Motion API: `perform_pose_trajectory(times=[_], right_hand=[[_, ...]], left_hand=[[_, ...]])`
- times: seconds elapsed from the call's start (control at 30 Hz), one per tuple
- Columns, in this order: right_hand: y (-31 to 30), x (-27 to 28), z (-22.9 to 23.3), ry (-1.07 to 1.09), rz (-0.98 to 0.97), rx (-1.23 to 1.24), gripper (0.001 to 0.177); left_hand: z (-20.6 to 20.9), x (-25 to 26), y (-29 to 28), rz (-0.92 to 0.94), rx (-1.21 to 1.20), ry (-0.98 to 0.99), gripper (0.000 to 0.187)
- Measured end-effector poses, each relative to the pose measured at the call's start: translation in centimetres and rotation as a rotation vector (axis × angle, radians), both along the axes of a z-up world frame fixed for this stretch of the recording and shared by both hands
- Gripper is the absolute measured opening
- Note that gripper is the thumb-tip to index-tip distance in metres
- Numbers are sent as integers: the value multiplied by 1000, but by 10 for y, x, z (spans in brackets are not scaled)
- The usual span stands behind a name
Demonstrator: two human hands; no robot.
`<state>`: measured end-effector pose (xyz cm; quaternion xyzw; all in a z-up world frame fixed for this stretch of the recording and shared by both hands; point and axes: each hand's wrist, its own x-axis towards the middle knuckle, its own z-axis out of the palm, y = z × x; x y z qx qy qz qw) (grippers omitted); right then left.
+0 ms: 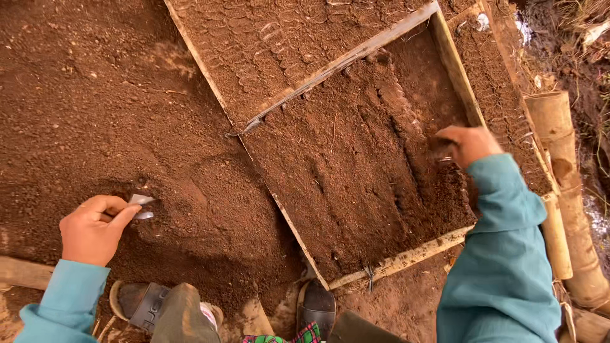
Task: The person scoops soil from a large pile using a small wooden tool and fills a wooden seed tray. They then use their hands to pat and level the soil within the tray's compartments.
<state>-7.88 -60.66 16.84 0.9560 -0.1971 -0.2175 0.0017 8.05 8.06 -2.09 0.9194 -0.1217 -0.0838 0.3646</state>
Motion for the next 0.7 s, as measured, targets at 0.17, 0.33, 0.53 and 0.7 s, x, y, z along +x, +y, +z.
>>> perform_pose_trajectory(times=[0.17, 0.33, 0.53, 0.7], right_hand=[[-68, -82, -76, -7, 301, -67, 51], [31, -19, -31, 30, 258, -208, 66], [260, 125, -75, -436, 242, 336, 56], [387, 221, -297, -462, 68, 1257, 55]], left_hand=[[-32, 3, 20, -216, 213, -272, 14], [-1, 12, 6, -260, 388, -665, 26], [49, -4, -32, -319, 550, -874, 14], [24, -7, -76, -462, -575, 151, 15]])
